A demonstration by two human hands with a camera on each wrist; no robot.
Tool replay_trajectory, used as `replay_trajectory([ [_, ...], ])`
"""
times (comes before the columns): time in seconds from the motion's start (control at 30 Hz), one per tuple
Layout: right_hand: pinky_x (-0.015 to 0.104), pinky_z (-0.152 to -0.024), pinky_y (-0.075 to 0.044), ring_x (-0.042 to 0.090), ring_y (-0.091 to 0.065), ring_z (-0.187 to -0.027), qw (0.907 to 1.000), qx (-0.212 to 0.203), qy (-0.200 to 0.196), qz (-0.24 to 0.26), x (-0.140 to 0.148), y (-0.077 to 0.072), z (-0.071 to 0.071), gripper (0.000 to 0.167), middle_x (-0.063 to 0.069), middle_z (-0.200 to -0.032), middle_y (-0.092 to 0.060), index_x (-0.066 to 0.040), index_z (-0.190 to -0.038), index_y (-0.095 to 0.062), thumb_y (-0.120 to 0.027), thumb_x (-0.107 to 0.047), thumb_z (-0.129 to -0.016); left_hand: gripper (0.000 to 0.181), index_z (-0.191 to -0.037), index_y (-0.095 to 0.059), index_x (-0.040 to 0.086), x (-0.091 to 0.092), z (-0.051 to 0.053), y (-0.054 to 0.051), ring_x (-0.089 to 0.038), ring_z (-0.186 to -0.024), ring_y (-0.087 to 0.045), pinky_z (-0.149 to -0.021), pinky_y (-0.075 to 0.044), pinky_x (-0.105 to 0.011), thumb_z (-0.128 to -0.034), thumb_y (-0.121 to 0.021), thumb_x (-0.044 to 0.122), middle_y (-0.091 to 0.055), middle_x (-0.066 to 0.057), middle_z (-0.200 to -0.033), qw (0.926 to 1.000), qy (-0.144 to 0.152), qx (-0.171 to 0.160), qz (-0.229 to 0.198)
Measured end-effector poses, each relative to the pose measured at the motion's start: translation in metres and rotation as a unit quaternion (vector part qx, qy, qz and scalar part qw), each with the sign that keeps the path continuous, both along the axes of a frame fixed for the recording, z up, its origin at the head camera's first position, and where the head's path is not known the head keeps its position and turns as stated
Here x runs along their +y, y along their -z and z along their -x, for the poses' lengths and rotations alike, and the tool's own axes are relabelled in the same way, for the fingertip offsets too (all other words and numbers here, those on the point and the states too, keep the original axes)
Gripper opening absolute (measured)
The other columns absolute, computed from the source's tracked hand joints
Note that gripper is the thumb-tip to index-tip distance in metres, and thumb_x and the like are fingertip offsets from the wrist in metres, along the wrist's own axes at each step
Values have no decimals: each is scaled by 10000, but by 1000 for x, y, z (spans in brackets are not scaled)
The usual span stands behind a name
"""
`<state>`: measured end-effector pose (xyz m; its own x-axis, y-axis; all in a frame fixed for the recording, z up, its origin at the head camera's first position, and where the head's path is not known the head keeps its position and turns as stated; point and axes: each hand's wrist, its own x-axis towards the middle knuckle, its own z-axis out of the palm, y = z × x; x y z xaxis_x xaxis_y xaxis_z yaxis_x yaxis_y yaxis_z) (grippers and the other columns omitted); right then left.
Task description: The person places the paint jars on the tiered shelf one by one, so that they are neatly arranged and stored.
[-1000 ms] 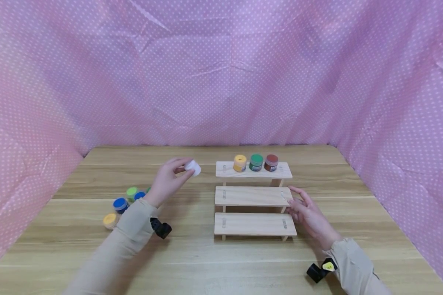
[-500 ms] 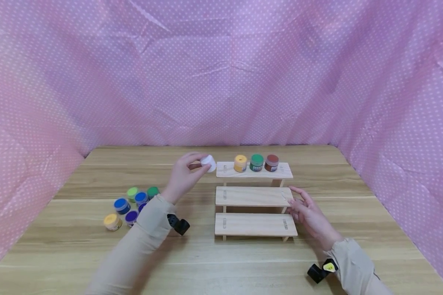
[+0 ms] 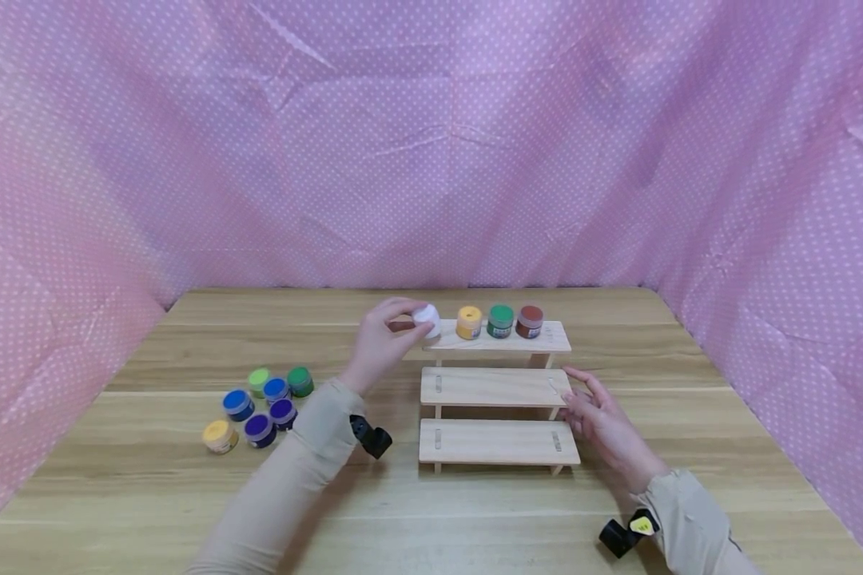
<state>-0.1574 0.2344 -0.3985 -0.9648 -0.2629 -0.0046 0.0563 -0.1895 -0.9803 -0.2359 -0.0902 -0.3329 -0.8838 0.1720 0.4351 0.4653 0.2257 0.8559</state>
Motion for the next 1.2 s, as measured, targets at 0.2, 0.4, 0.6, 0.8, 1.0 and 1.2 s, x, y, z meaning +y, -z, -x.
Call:
replay_trajectory([
  [0.2, 164, -748, -505, 43, -607, -814, 9996, -106, 97, -238, 0, 1, -1, 348, -120, -965, -669, -362, -1187, -459, -455, -77, -989, 305, -1111, -666, 11, 6, 3, 3, -317, -953, -654, -731, -585, -246, -817, -731, 65, -610, -130, -1150, 9992, 30, -389, -19],
  [0.4, 161, -743, -501, 46, -605, -809, 9996, -127, 97, -226, 0, 1, -2, 344, -105, -956, -672, -341, -1205, -452, -460, -76, -986, 310, -1116, -668, 38, 10, 5, 5, -288, -969, -640, -776, -578, -267, -823, -736, 111, -610, -98, -1153, 9980, 34, -612, 142],
  [0.6, 160, -756, -500, 43, -603, -815, 9994, -183, 125, -266, 0, 0, -2, 344, -101, -956, -672, -336, -1210, -440, -454, -74, -988, 298, -1100, -666, 17, 15, 7, 8, -255, -988, -623, -849, -564, -327, -819, -734, 87, -621, -112, -1136, 9986, 67, -462, 242],
  [0.8, 166, -765, -502, 40, -604, -820, 9994, -165, 155, -275, 0, -1, 0, 344, -113, -963, -675, -339, -1204, -447, -454, -71, -988, 294, -1092, -656, -13, 17, 11, 9, -254, -998, -618, -869, -558, -350, -818, -728, 66, -621, -135, -1125, 9993, 144, -151, 303],
  [1.0, 174, -761, -507, 45, -603, -818, 9992, -194, 191, -291, -1, -2, 0, 343, -113, -956, -668, -331, -1208, -455, -466, -72, -982, 295, -1090, -660, -11, 18, 12, 10, -262, -970, -633, -853, -564, -348, -817, -732, 76, -625, -136, -1116, 9992, 139, -66, 381],
  [1.2, 177, -775, -510, 41, -606, -828, 9994, -163, 149, -255, 0, -2, 0, 348, -114, -969, -668, -353, -1185, -465, -460, -69, -985, 316, -1117, -639, -20, 18, 11, 8, -265, -994, -623, -872, -556, -312, -819, -720, 48, -610, -146, -1143, 9989, 210, -107, 396],
])
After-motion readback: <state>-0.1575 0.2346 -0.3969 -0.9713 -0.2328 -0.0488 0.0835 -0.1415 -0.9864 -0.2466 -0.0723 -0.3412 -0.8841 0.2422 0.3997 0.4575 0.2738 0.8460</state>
